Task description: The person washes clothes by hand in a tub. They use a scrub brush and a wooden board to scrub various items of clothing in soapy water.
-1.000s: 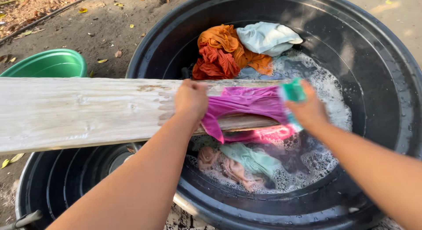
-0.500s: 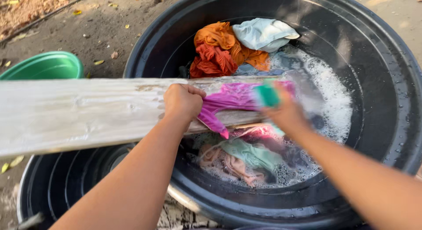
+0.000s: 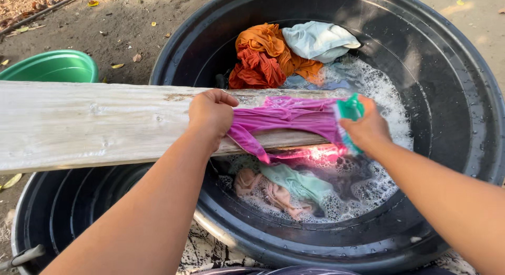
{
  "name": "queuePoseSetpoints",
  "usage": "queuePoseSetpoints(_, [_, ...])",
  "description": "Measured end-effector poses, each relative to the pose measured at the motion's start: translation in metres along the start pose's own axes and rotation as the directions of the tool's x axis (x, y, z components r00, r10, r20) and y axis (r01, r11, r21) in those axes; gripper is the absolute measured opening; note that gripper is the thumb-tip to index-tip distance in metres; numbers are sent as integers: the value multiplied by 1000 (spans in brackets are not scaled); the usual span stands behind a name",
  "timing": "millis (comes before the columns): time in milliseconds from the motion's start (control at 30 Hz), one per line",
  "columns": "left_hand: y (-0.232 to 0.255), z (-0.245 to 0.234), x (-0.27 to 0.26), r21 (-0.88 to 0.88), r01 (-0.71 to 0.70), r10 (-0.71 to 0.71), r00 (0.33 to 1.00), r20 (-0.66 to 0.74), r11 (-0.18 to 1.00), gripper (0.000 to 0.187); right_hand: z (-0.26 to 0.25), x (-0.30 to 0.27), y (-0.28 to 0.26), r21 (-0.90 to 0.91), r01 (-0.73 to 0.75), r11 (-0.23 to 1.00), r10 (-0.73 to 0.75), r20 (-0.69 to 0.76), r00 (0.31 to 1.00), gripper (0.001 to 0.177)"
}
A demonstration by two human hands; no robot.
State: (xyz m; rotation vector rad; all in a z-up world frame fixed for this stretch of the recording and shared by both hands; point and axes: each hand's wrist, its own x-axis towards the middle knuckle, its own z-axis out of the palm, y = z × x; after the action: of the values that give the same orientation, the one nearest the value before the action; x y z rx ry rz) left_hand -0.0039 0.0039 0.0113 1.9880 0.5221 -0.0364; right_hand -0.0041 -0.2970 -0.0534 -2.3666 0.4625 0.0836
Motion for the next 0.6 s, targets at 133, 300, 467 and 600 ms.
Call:
queuePoseSetpoints(133, [0,5,-5,181,-33,29,999,24,983,32,36,-9,-30,291,264,920,-287,39,957,78])
queuePoseSetpoints(300, [-2,-4,1,-262,-37,-4,988,-155,964,30,75,-30,-32,306,552,776,-596,65,801,75])
queuePoseSetpoints(467, [-20,-4,1,119,-143,152,986,-73,983,30,12,18,-4,185,43,982,-50,37,998,77])
queuePoseSetpoints(600, [-24,19,26,649,-411,269,911,312,640,25,67,-14,-38,206,555,806,-568,6,823,79])
